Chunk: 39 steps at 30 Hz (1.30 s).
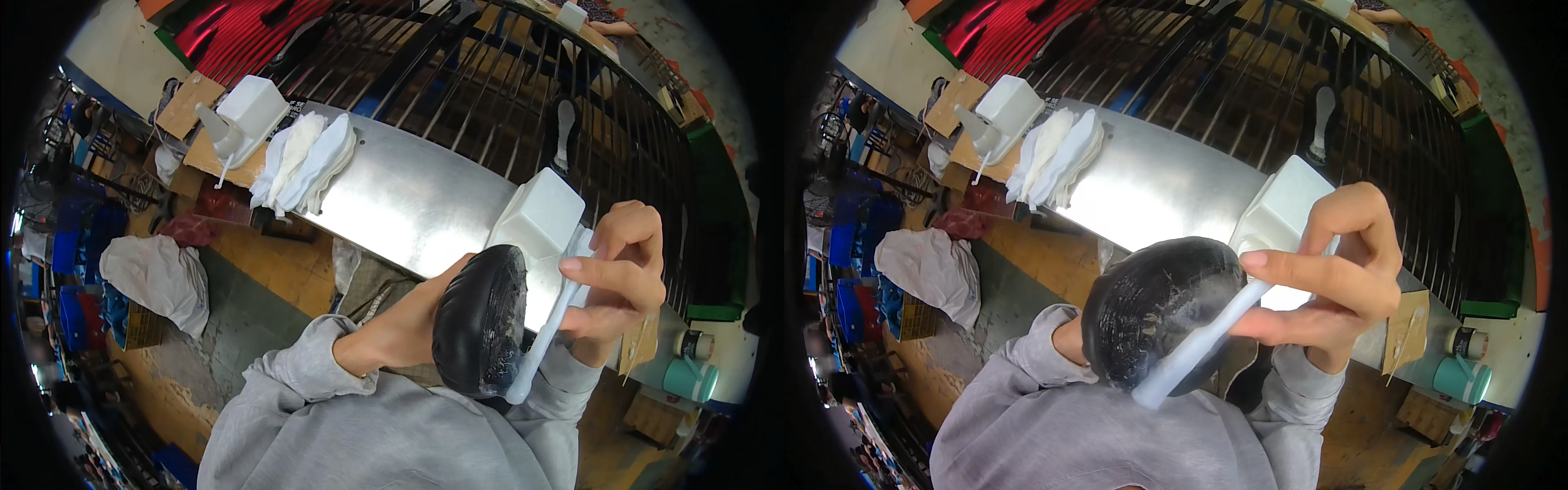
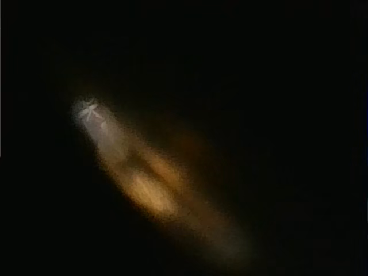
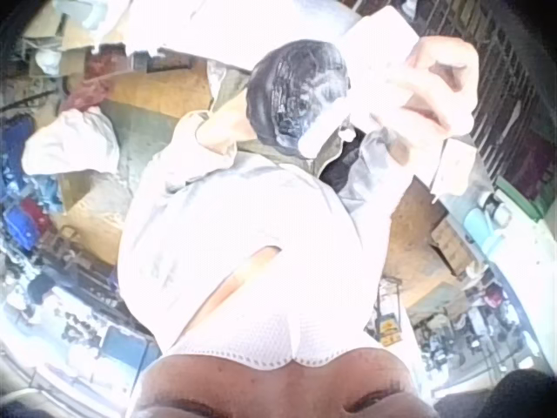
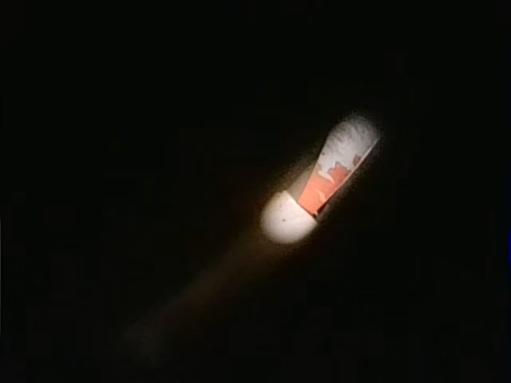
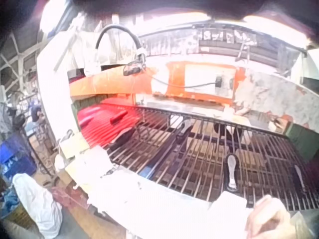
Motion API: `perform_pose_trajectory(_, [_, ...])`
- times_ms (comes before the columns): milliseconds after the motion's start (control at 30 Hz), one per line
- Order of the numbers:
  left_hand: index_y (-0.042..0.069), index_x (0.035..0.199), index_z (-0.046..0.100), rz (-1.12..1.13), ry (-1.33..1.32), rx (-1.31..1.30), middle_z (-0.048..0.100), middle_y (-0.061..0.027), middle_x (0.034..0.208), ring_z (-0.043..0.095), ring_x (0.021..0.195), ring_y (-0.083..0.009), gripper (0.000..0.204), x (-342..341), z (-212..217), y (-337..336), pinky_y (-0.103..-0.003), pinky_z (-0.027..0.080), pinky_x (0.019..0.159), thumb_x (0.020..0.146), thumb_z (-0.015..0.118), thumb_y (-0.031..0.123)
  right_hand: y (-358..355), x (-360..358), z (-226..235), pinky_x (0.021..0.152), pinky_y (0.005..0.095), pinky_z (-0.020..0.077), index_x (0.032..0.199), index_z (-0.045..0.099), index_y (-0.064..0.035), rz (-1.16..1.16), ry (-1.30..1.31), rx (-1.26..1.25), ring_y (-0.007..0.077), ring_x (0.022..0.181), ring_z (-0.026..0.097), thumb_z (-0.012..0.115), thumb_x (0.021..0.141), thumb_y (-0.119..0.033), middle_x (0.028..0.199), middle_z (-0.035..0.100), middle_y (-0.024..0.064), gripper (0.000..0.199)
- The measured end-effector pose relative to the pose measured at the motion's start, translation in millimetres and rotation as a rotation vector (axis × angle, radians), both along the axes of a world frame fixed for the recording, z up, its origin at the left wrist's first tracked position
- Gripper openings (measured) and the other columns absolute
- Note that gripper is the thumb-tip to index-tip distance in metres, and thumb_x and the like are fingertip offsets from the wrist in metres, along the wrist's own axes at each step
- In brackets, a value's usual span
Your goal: The person applies white glue to the sole of a black shoe using a small brush. They repeatedly dip the brush into a container and spread the glue along the sole's edge and surface, rotating the shoe to access different areas.
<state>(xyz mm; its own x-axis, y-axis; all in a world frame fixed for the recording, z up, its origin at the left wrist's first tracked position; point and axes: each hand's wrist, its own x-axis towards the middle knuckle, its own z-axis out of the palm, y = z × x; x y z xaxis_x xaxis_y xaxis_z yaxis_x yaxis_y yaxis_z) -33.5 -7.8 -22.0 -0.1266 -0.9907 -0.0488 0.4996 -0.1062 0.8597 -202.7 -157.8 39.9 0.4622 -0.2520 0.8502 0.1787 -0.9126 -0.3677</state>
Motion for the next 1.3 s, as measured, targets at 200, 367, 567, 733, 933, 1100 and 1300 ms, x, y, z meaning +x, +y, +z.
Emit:
perform_pose_trajectory(200, [0.004, 0.131, 0.058, -0.245, 0.168, 0.005, 0.068, -0.0084, 0.121, 0.066, 0.111, -0.0213, 0.081, 3.8, -8.5, -1.6, -0.035, 0.054, 0.098, 0.061, 0.097, 0.014, -20.0, 8.7, 5.6, 0.061, 0.0264, 0.0308, 0.087, 0.083, -0.0178, 0.089, 0.078, -0.043, 0.0127, 0.071, 0.047, 0.094, 0.045, -0.049, 0.079, 0.047, -0.0031, 0.053])
perform_pose_trajectory(367, [0.004, 0.126, 0.062, -0.254, 0.155, -0.022, 0.071, -0.0078, 0.116, 0.067, 0.109, -0.0213, 0.078, 4.7, -19.3, 11.4, -0.035, 0.055, 0.096, 0.058, 0.099, 0.017, -20.9, 2.4, 6.4, 0.06, 0.0266, 0.0293, 0.084, 0.083, -0.0173, 0.129, 0.206, 0.006, 0.0124, 0.071, 0.047, 0.095, 0.046, -0.047, 0.078, 0.046, -0.0027, 0.05])
perform_pose_trajectory(567, [0.004, 0.125, 0.064, -0.306, 0.03, -0.119, 0.07, -0.0096, 0.118, 0.067, 0.11, -0.0214, 0.076, 0.0, -20.3, 5.9, -0.035, 0.055, 0.096, 0.059, 0.099, 0.017, -12.6, -1.3, 11.8, 0.058, 0.0253, 0.0274, 0.084, 0.083, -0.0144, -0.072, 0.185, 0.112, 0.012, 0.07, 0.045, 0.094, 0.046, -0.046, 0.08, 0.046, -0.0019, 0.051])
perform_pose_trajectory(733, [0.004, 0.123, 0.065, -0.201, -0.106, -0.217, 0.07, -0.0111, 0.119, 0.066, 0.111, -0.0215, 0.073, -0.8, -25.2, 5.3, -0.035, 0.055, 0.095, 0.06, 0.099, 0.016, -15.0, -1.2, 12.9, 0.058, 0.0252, 0.0275, 0.082, 0.083, -0.0144, -0.007, 0.198, 0.076, 0.0123, 0.07, 0.046, 0.095, 0.042, -0.045, 0.08, 0.046, -0.0019, 0.052])
perform_pose_trajectory(933, [0.004, 0.142, 0.048, -0.417, 0.126, 0.169, 0.06, -0.0151, 0.134, 0.055, 0.129, -0.0282, 0.094, 6.7, -32.2, 7.7, -0.045, 0.044, 0.111, 0.067, 0.095, 0.035, -16.8, -13.0, 2.6, 0.061, 0.0263, 0.0283, 0.08, 0.082, -0.0153, 0.166, 0.301, 0.142, 0.0131, 0.071, 0.048, 0.097, 0.04, -0.042, 0.08, 0.05, -0.0019, 0.05])
perform_pose_trajectory(1100, [0.006, 0.146, 0.046, -0.366, 0.051, 0.133, 0.055, -0.0159, 0.139, 0.051, 0.133, -0.0304, 0.094, 18.0, -31.2, 11.2, -0.047, 0.042, 0.114, 0.07, 0.092, 0.039, -15.2, -0.6, -9.9, 0.061, 0.0282, 0.0292, 0.082, 0.081, -0.0108, 0.043, 0.261, 0.328, 0.0143, 0.072, 0.045, 0.095, 0.05, -0.039, 0.08, 0.047, -0.0026, 0.045])
perform_pose_trajectory(1300, [0.008, 0.149, 0.043, -0.113, 0.248, 0.199, 0.049, -0.0162, 0.145, 0.046, 0.137, -0.0329, 0.095, 29.2, -30.0, -2.4, -0.05, 0.04, 0.115, 0.073, 0.089, 0.042, -30.6, -31.8, -35.3, 0.06, 0.0301, 0.0268, 0.081, 0.082, -0.0148, 0.216, 0.533, 0.386, 0.014, 0.072, 0.045, 0.092, 0.056, -0.041, 0.076, 0.046, -0.0033, 0.038])
